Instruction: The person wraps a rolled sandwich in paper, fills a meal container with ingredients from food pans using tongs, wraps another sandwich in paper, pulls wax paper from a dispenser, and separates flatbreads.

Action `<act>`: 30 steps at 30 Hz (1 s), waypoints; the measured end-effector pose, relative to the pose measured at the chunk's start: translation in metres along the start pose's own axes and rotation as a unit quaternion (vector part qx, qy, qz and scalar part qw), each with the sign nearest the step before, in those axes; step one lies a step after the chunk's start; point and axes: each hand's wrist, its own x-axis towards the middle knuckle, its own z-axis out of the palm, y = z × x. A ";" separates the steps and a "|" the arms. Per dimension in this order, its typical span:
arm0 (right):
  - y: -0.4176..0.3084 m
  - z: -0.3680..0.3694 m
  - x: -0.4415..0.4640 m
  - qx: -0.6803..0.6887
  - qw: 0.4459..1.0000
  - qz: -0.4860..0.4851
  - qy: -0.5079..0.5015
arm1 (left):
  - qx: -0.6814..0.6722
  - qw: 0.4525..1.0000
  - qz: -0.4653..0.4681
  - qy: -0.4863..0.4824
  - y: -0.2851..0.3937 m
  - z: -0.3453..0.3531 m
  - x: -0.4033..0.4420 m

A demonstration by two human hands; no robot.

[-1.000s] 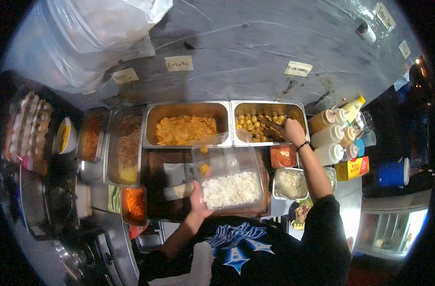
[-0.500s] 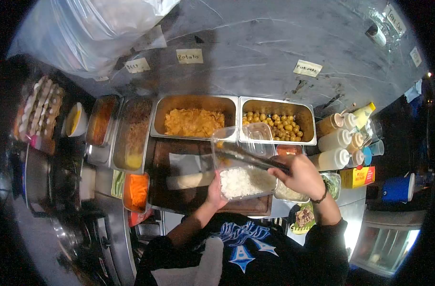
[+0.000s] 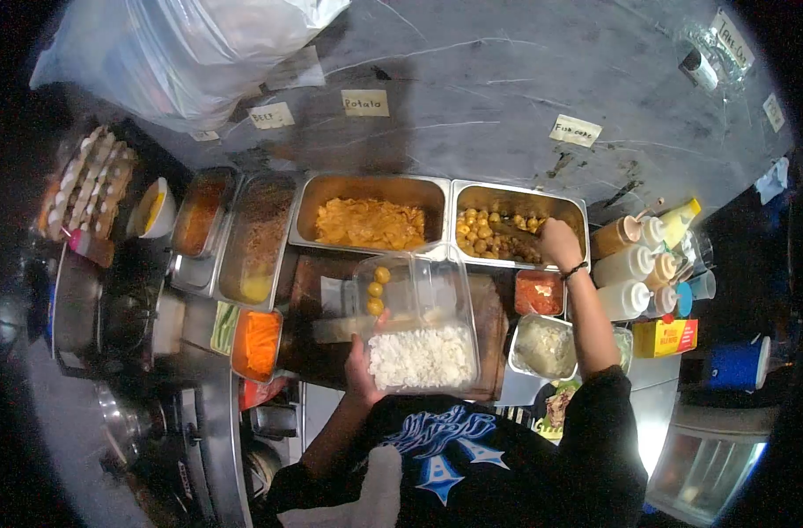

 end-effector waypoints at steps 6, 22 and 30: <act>-0.006 -0.043 -0.029 0.088 0.996 0.010 0.008 | -0.051 0.996 0.073 -0.008 -0.010 -0.046 0.017; -0.264 -0.104 -0.141 0.183 0.980 -0.066 -0.039 | -0.117 0.991 -0.012 -0.067 0.064 -0.109 0.036; -0.304 -0.096 -0.159 0.049 0.989 -0.120 -0.070 | -0.093 0.990 -0.058 -0.088 0.071 -0.135 0.054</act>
